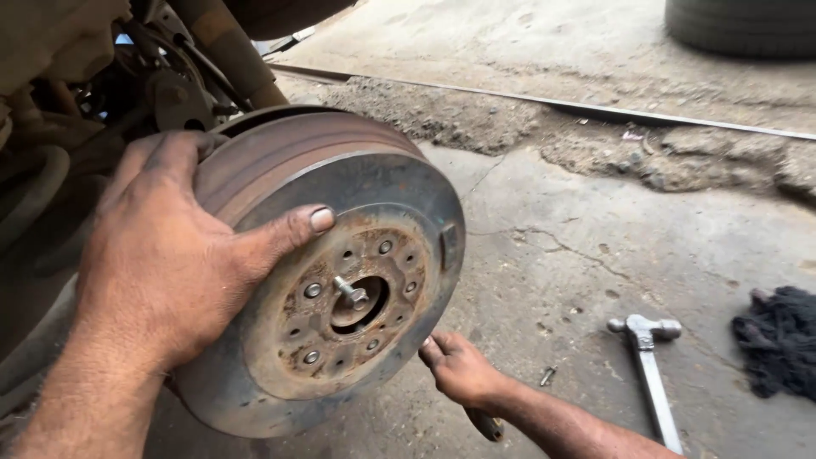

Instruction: Removing a rusty brake drum from a vehicle axle using a screwdriver and a wrench.

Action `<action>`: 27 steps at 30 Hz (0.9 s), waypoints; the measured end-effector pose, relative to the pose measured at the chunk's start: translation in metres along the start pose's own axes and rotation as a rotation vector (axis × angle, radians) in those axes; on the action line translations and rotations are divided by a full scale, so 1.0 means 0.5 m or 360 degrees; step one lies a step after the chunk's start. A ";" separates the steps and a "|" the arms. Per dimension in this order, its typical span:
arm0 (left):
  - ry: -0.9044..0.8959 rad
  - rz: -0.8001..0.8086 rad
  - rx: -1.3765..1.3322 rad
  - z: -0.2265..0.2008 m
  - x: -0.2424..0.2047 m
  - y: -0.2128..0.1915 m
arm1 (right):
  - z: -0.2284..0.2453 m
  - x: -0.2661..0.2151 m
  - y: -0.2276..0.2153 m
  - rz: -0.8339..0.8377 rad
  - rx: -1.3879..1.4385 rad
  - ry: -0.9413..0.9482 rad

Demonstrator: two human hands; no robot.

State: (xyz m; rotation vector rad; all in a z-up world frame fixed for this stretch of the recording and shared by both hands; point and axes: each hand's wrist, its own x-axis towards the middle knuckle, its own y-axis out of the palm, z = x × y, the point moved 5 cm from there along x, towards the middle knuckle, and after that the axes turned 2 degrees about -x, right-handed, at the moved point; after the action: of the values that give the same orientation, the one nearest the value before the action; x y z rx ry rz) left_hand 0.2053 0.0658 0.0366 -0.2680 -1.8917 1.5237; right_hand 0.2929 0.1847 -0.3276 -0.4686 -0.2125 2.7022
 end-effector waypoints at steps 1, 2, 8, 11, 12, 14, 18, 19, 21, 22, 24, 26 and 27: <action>0.0032 -0.0029 -0.0018 -0.004 0.002 -0.002 | -0.009 0.010 -0.005 -0.0058 -0.0041 -0.0092; 0.0034 -0.0035 -0.0014 -0.008 0.001 -0.008 | -0.003 0.011 -0.008 -0.0058 -0.0037 -0.0100; -0.0141 0.0062 0.0008 0.016 -0.016 0.010 | -0.019 0.005 -0.019 0.0035 -0.0117 -0.0035; -0.0087 -0.0180 -0.0089 0.033 -0.055 0.006 | -0.067 -0.010 -0.063 -0.0079 -0.0313 -0.0251; -0.0081 -0.0329 -0.0241 0.042 -0.080 0.006 | -0.094 -0.027 -0.087 -0.0099 -0.0412 0.0015; -0.0085 -0.0486 -0.0395 0.060 -0.145 0.037 | -0.223 -0.015 -0.121 -0.0121 -0.0518 0.0275; -0.0600 -0.0962 -0.1097 0.133 -0.266 0.151 | -0.514 -0.007 -0.241 -0.0316 -0.1332 -0.0154; -0.0725 -0.0980 -0.1128 0.149 -0.281 0.184 | -0.571 -0.010 -0.259 -0.0200 -0.1525 -0.0205; -0.0635 -0.1053 -0.1024 0.155 -0.297 0.187 | -0.662 -0.002 -0.286 -0.0063 -0.1623 0.0044; -0.0508 -0.1127 -0.0908 0.155 -0.297 0.180 | -0.705 0.013 -0.303 0.0043 -0.1686 0.0289; -0.0655 -0.1076 -0.1066 0.171 -0.298 0.195 | -0.684 0.039 -0.330 0.0006 -0.1728 0.0250; -0.0792 -0.1004 -0.1223 0.191 -0.296 0.210 | -0.497 0.062 -0.312 -0.0023 -0.1760 0.0223; -0.0793 -0.0999 -0.1288 0.200 -0.298 0.215 | -0.287 0.028 -0.305 -0.0305 -0.1545 -0.0087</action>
State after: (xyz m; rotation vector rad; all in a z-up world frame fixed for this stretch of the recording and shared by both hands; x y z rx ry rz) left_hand 0.2273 -0.0629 -0.1266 0.3719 -2.5806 0.3744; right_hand 0.3845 0.3411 -0.4334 -0.5800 -1.5151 2.2583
